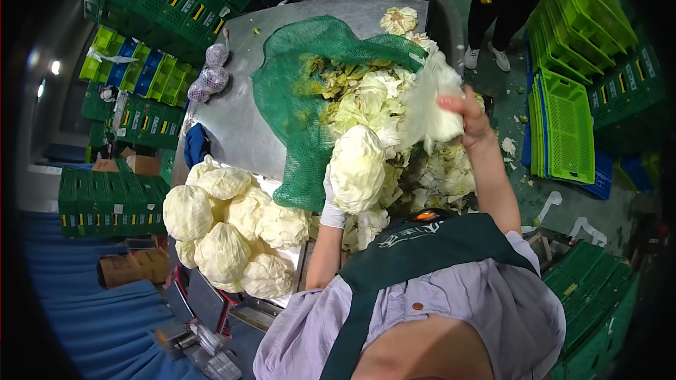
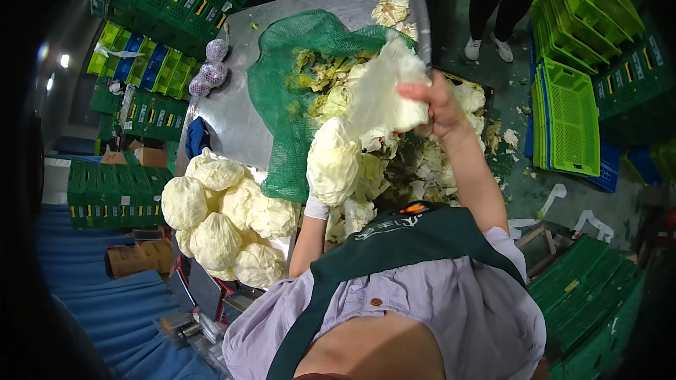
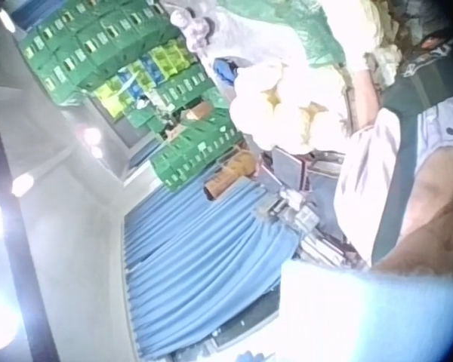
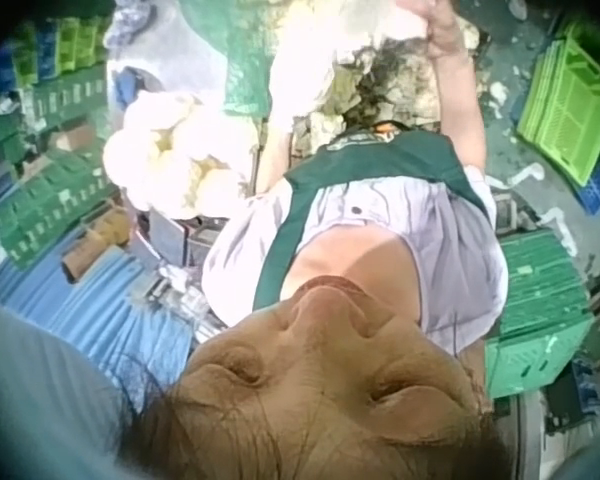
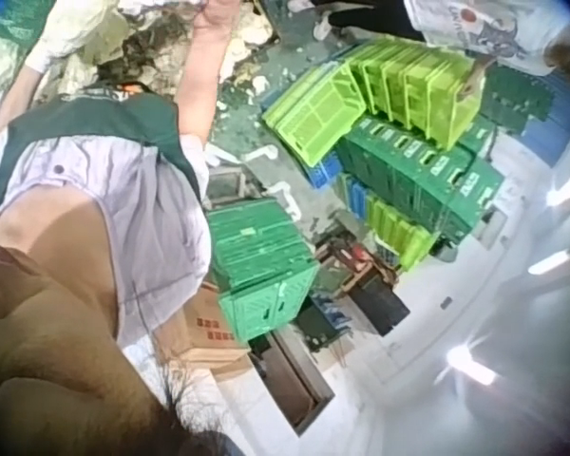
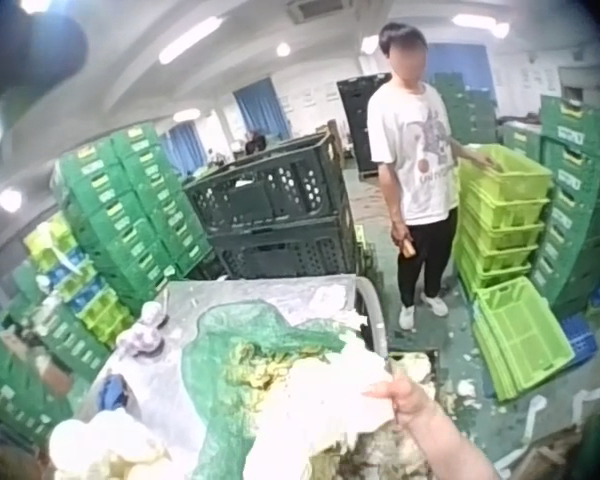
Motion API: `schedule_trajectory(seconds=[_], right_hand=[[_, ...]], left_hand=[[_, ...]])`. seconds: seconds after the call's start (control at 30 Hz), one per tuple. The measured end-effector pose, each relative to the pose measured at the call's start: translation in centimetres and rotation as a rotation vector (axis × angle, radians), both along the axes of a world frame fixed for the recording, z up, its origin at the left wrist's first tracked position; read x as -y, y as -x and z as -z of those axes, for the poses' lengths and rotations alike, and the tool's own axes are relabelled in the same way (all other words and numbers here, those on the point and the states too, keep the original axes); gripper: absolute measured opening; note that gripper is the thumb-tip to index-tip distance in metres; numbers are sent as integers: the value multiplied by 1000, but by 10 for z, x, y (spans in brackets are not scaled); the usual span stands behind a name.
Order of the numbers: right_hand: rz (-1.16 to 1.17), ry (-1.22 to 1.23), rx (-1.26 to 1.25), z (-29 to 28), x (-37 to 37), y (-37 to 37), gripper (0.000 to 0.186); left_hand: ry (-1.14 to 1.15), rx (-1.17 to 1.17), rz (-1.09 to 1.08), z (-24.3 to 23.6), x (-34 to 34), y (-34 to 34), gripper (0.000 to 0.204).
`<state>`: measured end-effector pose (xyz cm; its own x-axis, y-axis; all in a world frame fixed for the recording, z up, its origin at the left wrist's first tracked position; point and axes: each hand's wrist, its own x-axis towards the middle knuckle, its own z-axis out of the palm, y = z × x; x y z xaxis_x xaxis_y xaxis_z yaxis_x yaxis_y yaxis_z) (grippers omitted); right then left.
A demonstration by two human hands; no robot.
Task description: The person trims cabbages taken from a mesh bag using a knife, strips off outer leaves, stacks the trimmed cabbages on the table, and gathers the remaining cabbage scraps and mesh bag.
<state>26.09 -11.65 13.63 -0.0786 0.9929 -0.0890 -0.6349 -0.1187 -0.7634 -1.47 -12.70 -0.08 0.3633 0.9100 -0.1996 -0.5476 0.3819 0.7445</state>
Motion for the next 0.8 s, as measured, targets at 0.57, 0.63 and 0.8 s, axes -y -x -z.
schedule_trajectory(seconds=[0.57, 0.63, 0.8], right_hand=[[-382, 328, 219, 105, 36, 14, 37], [-415, 259, 303, 100, 39, 9, 37], [-327, 178, 377, 101, 44, 2, 41]], left_hand=[[-47, 16, 39, 3, -9, -4, 78], [-75, -18, 51, 2, -9, -4, 78], [-319, -121, 91, -25, -12, -7, 90]])
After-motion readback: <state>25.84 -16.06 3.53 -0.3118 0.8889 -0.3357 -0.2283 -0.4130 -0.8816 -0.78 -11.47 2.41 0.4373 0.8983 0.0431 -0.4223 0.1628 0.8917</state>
